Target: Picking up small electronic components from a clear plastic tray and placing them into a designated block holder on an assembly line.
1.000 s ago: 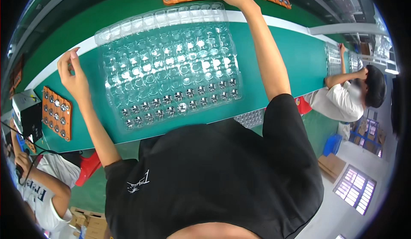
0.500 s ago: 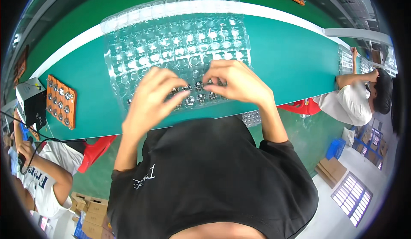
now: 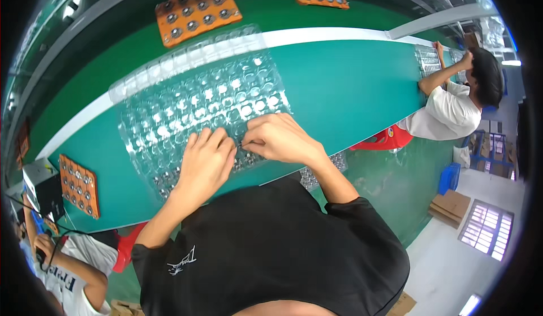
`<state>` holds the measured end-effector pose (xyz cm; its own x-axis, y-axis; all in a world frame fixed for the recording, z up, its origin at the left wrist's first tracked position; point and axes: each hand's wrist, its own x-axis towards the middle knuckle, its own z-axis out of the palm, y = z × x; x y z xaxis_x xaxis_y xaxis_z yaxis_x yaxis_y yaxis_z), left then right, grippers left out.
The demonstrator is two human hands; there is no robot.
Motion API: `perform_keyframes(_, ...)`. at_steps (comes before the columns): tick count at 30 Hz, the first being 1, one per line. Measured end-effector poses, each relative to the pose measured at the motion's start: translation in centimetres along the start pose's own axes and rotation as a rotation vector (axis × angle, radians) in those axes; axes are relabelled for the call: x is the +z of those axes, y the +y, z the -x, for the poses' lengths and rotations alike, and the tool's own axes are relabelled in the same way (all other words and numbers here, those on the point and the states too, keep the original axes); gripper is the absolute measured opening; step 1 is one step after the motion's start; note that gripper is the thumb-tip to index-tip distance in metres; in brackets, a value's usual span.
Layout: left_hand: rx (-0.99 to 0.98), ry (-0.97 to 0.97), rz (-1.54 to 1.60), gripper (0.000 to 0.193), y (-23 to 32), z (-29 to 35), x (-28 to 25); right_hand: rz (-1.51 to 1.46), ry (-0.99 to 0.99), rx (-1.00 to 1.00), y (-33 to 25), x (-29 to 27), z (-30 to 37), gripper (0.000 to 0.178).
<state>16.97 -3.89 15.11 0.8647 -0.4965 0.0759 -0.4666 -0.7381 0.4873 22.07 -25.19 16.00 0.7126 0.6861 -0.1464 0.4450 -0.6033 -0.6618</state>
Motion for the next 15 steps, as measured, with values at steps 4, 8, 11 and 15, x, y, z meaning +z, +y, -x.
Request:
perform_keyframes(4, -0.015, -0.128, 0.309, 0.011, -1.8, -2.1, -3.5, -0.311, 0.235, -0.034, 2.1, -2.3, 0.5, 0.009)
perform_keyframes(8, 0.009, 0.033, 0.418, 0.01, -3.9, -6.5, -5.8, -0.277, 0.635, 0.13, 7.1, -5.0, 0.5, 0.009)
perform_keyframes(11, -0.014, 0.069, 0.435, 0.014, -5.2, -11.0, -6.1, -0.154, 0.877, 0.237, 12.5, -5.2, -0.2, 0.012)
perform_keyframes(15, 0.141, 0.134, 0.446, 0.019, -5.8, -18.3, -5.0, -0.416, 1.097, 0.344, 17.4, -3.6, -0.4, 0.01)
